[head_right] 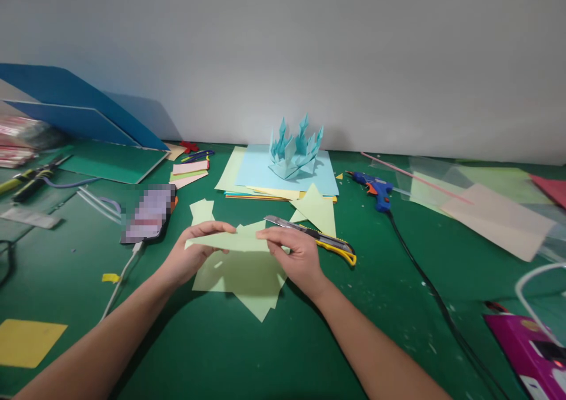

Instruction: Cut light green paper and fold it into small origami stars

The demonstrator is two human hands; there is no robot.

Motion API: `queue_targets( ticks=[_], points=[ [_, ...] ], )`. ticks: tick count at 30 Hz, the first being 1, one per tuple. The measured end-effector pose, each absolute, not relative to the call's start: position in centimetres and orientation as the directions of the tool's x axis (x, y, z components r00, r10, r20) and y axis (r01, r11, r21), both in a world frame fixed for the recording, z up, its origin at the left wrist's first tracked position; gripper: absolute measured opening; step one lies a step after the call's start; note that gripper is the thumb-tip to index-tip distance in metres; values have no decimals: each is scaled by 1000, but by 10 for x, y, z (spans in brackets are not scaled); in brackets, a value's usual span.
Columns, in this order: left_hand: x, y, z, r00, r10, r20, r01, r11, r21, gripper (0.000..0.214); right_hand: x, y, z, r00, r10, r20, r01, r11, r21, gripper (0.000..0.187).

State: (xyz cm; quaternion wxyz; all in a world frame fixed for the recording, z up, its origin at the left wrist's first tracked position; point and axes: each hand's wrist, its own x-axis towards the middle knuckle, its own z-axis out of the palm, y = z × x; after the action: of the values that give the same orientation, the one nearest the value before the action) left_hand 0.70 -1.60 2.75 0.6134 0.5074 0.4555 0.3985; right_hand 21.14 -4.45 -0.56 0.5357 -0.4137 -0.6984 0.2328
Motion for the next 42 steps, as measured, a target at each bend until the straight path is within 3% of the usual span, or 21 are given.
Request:
queue_targets(
  ticks=[2, 5, 8, 12, 15, 19, 23, 31, 35, 39, 42],
  points=[
    [4, -13, 30, 268, 944, -191, 25, 191, 981, 15, 216, -42, -8, -245, 771, 588, 403, 632, -662, 24],
    [-1, -10, 33, 301, 934, -195, 244, 122, 962, 26, 222, -39, -12, -450, 679, 580, 469, 732, -493, 28],
    [-2, -9, 32, 339, 928, -154, 431, -8, 902, 26, 223, -37, -15, -533, 632, 563, 509, 771, -384, 28],
    [-2, -9, 22, 469, 883, 11, 549, -302, 779, 13, 222, -35, -18, -561, 623, 546, 534, 776, -336, 25],
    [-3, -9, 14, 536, 840, 88, 576, -440, 689, 14, 221, -34, -18, -565, 622, 543, 538, 776, -329, 24],
    [-2, -9, 9, 556, 822, 123, 610, -504, 612, 16, 221, -33, -17, -563, 641, 521, 549, 762, -343, 25],
    [2, -9, 7, 661, 721, 207, 539, -649, 537, 22, 221, -32, -16, -567, 660, 493, 552, 748, -367, 29],
    [1, -8, 3, 713, 679, 177, 506, -672, 541, 28, 221, -39, -5, -630, 663, 404, 498, 744, -445, 35],
    [-2, -7, 1, 707, 682, 187, 508, -674, 537, 30, 222, -43, 3, -686, 667, 290, 478, 714, -512, 27],
    [-3, -6, 1, 719, 674, 170, 518, -682, 516, 31, 224, -44, 7, -691, 700, 180, 519, 654, -550, 55],
    [-4, -5, 2, 724, 667, 173, 508, -687, 520, 32, 225, -45, 8, -686, 714, 137, 544, 629, -556, 59]
  ],
)
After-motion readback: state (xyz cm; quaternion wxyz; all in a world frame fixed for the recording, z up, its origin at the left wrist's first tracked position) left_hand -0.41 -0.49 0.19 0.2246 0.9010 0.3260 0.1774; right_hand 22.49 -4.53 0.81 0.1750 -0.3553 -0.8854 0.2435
